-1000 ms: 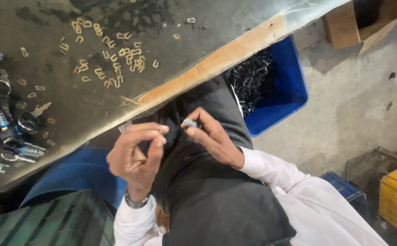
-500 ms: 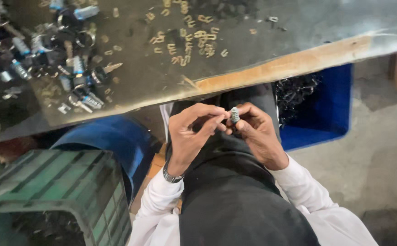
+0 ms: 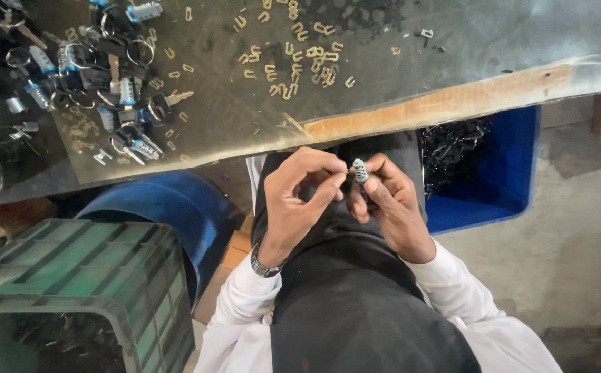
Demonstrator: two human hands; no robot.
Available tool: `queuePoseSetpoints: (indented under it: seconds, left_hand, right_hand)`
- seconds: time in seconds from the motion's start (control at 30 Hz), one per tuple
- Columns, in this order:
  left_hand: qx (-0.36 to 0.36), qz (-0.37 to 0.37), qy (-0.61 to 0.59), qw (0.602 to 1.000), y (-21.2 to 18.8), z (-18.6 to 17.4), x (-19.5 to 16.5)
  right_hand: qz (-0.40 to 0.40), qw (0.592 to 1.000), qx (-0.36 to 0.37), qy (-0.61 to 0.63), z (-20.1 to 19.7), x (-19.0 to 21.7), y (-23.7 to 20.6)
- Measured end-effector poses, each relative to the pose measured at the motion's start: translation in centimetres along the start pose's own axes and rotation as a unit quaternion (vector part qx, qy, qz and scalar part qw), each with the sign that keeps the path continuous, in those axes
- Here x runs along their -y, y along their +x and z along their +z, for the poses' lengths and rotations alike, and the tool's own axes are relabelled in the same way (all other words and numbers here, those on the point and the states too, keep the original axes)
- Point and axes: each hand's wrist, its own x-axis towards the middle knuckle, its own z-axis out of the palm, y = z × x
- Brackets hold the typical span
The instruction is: The person sits at a workbench assembling padlock cylinders. They pick up a lock body, insert small pins and springs into it by hand, press components into place, and set finished assemblies onto the table while reaching for new parts from the pile.
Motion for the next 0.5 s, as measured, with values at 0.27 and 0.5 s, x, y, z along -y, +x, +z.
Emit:
queuePoseSetpoints:
  seconds: [0.27,0.5]
  left_hand:
    - [-0.026,0.029,0.074,0.997,0.0,-0.3,0.0]
    - [-0.022,0.092,0.163,0.982,0.0,-0.2,0.1]
  right_hand:
    - [-0.019,0.999,-0.006,0.04,0.2,-0.4,0.4]
    - [0.027,0.997,-0.041,0.067,0.1,-1.1,0.5]
